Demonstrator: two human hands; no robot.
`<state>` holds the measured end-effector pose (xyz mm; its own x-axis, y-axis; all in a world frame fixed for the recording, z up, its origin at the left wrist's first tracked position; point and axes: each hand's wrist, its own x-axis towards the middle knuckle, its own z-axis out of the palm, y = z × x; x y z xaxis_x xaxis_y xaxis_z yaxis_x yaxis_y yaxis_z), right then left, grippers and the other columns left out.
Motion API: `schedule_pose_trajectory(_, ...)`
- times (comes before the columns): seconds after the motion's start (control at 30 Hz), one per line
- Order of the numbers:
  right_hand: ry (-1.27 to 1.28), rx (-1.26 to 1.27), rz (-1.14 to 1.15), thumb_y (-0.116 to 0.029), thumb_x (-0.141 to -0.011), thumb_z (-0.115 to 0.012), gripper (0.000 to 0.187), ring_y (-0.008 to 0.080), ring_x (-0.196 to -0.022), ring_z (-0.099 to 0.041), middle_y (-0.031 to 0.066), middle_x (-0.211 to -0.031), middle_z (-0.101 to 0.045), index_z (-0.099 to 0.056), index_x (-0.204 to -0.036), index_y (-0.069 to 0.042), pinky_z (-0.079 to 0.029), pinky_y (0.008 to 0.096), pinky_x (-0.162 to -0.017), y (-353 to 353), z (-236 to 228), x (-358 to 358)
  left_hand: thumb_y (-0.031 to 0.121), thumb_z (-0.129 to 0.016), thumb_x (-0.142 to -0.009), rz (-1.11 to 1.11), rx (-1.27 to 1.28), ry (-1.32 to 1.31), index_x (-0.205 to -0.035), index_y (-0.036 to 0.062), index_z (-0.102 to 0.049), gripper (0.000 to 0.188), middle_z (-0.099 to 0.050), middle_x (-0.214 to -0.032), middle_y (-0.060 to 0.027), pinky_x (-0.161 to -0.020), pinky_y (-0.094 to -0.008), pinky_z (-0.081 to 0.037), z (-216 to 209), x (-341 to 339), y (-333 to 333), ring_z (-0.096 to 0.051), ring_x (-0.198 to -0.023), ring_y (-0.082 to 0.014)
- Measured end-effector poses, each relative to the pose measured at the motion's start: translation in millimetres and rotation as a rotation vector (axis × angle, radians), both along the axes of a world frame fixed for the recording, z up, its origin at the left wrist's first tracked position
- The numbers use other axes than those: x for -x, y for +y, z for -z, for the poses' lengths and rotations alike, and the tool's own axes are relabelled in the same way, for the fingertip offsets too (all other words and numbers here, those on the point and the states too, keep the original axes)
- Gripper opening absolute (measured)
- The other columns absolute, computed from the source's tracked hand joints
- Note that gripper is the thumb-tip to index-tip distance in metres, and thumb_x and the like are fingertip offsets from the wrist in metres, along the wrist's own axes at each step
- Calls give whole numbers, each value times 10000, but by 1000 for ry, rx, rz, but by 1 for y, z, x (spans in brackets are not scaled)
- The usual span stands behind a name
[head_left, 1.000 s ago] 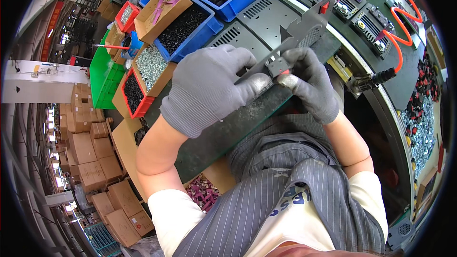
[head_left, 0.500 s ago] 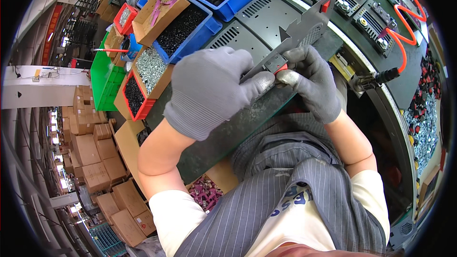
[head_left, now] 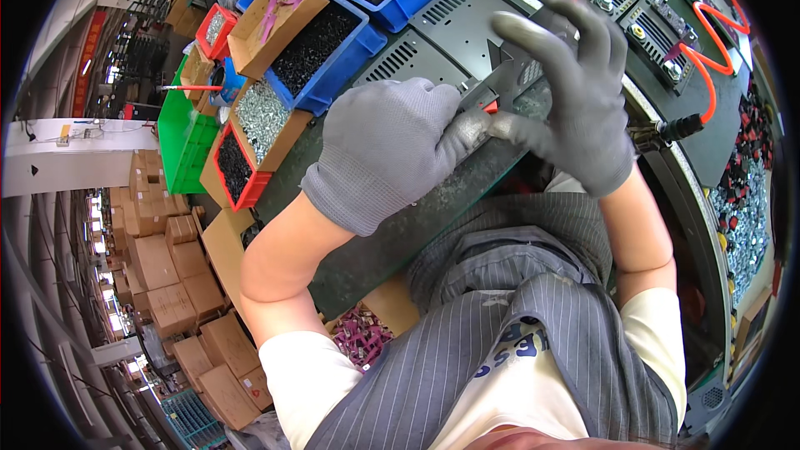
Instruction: Assembling a metal chassis by installing components like fans, switches, and rubber feet using an electric screwdriver.
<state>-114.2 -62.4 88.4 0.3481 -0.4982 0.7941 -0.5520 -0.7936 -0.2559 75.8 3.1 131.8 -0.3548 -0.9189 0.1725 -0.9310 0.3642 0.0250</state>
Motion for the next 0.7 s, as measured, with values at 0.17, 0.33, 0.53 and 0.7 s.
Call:
schedule_pose_trajectory(0.17,264,-31,-192,-514,-608,-737,443,346,-1252,-345,51,-1184,-519,-637,-848,-156,-248,512,-1029,-26,-11,-4,366,-598,-828,-3,59,-45,-720,79,-591,307,-548,-630,-110,-491,-409,-426,1,6,-3,-556,-570,-312)
schedule_pose_trajectory(0.33,297,-83,-270,-415,-584,-752,404,290,-1142,-456,22,-1023,-580,-608,-799,-105,-268,487,-1039,-31,-10,-10,306,-612,-811,-71,107,-41,-686,88,-581,253,-537,-609,-101,-470,-410,-412,2,10,-2,-545,-543,-313)
schedule_pose_trajectory(0.53,262,-74,-285,-397,-584,-748,399,279,-1091,-484,32,-1002,-581,-611,-808,-97,-260,472,-1048,-31,-7,-9,288,-621,-808,-57,164,-70,-690,86,-589,236,-531,-602,-97,-468,-407,-408,4,13,0,-546,-541,-310)
schedule_pose_trajectory(0.7,326,-109,-438,-365,-696,-692,316,256,-1063,-502,43,-999,-591,-617,-863,-107,-270,489,-1017,-41,-13,-3,298,-614,-821,-105,-12,93,-786,80,-640,222,-581,-676,-126,-497,-380,-423,-3,5,-1,-544,-568,-293)
